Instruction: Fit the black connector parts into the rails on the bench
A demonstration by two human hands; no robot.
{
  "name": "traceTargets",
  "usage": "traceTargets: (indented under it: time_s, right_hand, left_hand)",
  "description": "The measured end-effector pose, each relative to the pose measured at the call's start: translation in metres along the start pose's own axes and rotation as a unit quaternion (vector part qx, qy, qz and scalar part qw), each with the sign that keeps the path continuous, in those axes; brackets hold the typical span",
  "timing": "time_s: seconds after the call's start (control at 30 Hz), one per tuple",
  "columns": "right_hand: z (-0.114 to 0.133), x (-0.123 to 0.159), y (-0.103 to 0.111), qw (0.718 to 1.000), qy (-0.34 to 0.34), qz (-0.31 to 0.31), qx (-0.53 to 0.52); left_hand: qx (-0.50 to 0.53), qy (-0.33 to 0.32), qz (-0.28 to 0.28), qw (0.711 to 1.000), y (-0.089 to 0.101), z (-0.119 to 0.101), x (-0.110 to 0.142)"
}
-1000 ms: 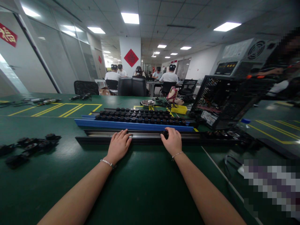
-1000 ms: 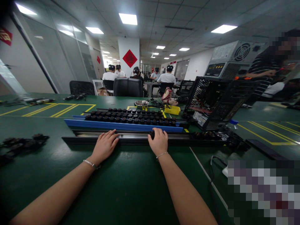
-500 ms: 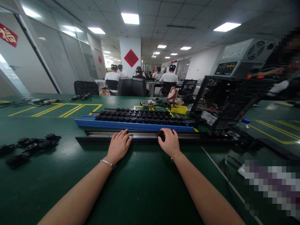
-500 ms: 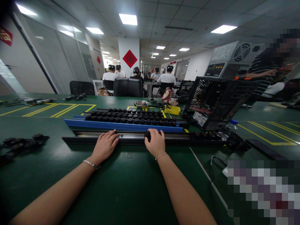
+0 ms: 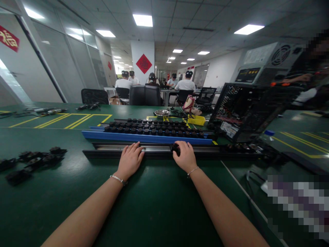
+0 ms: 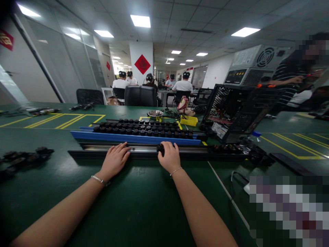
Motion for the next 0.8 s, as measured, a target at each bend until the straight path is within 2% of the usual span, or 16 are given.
traceTargets:
  time_s: [0.13,0.27,0.37,0.8]
  right_hand:
    - [-0.001,0.0,0.001,1.0,-0.007,-0.002,-0.009]
    - [-0.008,0.0,0.001,0.998,-0.055,-0.007,0.005]
    - [-0.011,0.001,0.0,0.997,-0.075,0.013,0.005]
    - [0.001,0.003,-0.006,0.997,-0.018,0.073,0.011]
  left_hand:
    - [0.002,0.0,-0.001,1.0,-0.001,0.001,0.0]
    - [0.005,-0.002,-0.004,1.0,0.0,0.001,0.0]
    - [0.007,-0.001,-0.004,1.0,0.0,0.001,0.0]
    - [0.002,-0.002,0.007,1.0,0.0,0.0,0.0]
Point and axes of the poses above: each hand's wrist, its own x-axis away from the middle knuckle, its own y-axis out of the back of the hand, z = x × y, the point moved 4 cm from there along -x, towards the middle knuckle, and after that the axes turned 2 degrees about x, right-handed, at the moved point
